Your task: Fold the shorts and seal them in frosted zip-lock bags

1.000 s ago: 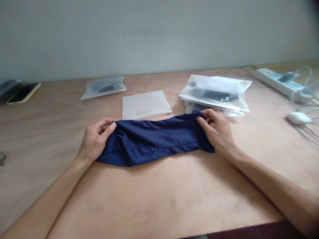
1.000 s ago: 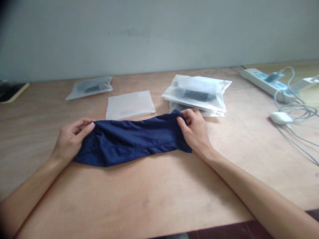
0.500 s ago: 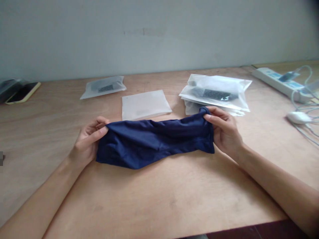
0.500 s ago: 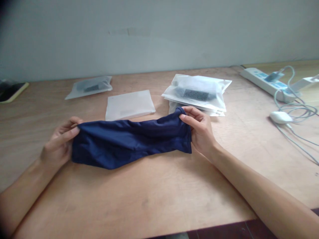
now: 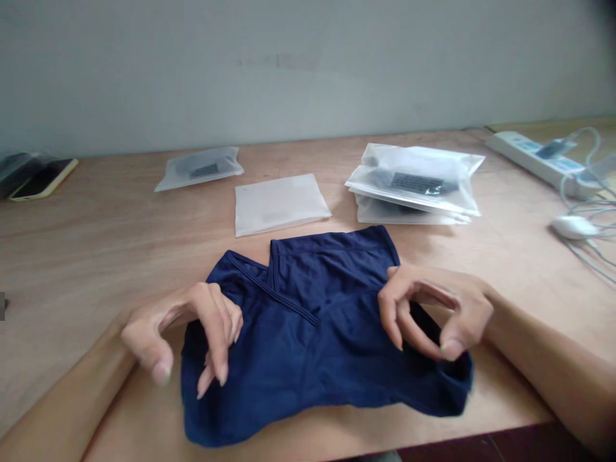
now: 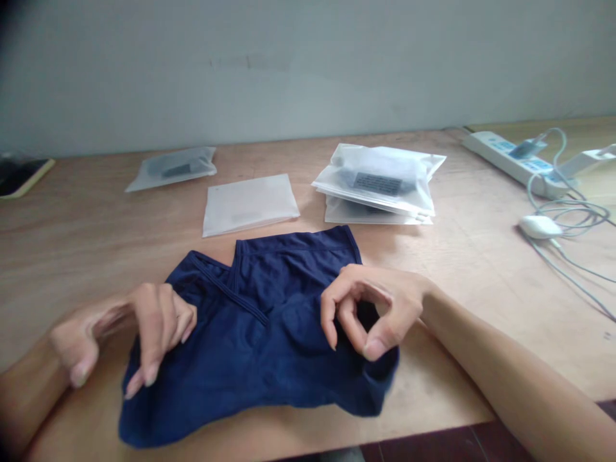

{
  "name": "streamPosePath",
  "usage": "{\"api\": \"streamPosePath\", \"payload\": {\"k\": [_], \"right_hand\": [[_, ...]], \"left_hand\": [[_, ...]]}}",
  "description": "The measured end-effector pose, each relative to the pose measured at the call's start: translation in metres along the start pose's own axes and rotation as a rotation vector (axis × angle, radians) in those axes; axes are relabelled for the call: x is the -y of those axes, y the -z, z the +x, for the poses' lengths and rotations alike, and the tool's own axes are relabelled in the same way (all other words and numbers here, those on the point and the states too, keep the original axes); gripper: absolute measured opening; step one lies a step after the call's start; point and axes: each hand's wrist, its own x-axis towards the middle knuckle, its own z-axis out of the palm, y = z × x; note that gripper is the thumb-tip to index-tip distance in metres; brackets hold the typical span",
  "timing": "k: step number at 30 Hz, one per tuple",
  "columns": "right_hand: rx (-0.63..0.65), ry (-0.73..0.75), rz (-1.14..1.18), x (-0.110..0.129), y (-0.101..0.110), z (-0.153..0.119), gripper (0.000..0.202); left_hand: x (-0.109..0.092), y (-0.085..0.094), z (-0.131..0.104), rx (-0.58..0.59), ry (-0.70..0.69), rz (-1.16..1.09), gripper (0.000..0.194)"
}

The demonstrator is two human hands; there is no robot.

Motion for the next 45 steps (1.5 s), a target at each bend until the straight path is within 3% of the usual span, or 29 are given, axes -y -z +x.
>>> {"api": "streamPosePath", "payload": {"k": [1,2,4,5,8,11,13,15,17,19,22,24,32,38,45], "right_hand": [[0.057,-0.040,0.014,-0.001,-0.001,0.002,0.050],[0.076,-0.063,0.037,-0.002,-0.002,0.006,0.053],[0.012,-0.048,0.085,-0.006,-0.006,0.014,0.055],[-0.095,-0.019,0.113,-0.008,-0.009,0.019,0.053],[-0.501,0.011,0.132,-0.014,-0.017,0.033,0.038],[-0.793,-0.009,0.000,-0.018,-0.022,0.041,0.032],[-0.964,0.015,-0.272,-0.019,-0.024,0.043,0.027],[-1.078,0.084,-0.648,-0.020,-0.027,0.043,0.021],[-1.043,0.157,-0.960,-0.021,-0.032,0.045,0.025],[-0.930,0.175,-1.123,-0.022,-0.037,0.047,0.048],[-0.805,0.069,-1.224,-0.026,-0.044,0.049,0.082],[-0.751,-0.013,-1.256,-0.030,-0.044,0.049,0.092],[-0.664,-0.073,-1.294,-0.034,-0.035,0.043,0.098],[-0.667,-0.074,-1.305,-0.035,-0.036,0.044,0.096],[-0.667,-0.058,-1.317,-0.036,-0.035,0.043,0.097]], "left_hand": [[-0.005,0.000,0.001,0.242,0.017,-0.215,0.068],[-0.010,-0.001,0.002,0.350,0.087,-0.398,0.060],[-0.018,-0.005,0.006,0.295,0.174,-0.622,0.054],[-0.021,-0.009,0.008,0.232,0.188,-0.635,0.050],[-0.023,-0.023,0.012,0.010,0.195,-0.410,0.034],[-0.021,-0.036,0.015,-0.141,0.095,-0.042,0.019],[-0.022,-0.042,0.017,-0.228,-0.031,0.202,0.020],[-0.024,-0.046,0.019,-0.261,-0.134,0.378,0.036],[-0.026,-0.048,0.021,-0.198,-0.158,0.477,0.057],[-0.026,-0.048,0.023,-0.075,-0.125,0.547,0.075],[-0.025,-0.048,0.024,0.074,-0.058,0.632,0.090],[-0.023,-0.048,0.023,0.104,-0.019,0.652,0.093],[-0.021,-0.044,0.020,0.105,0.029,0.654,0.089],[-0.023,-0.051,0.022,0.076,0.025,0.681,0.113],[-0.021,-0.047,0.020,0.100,0.025,0.700,0.106]]}}
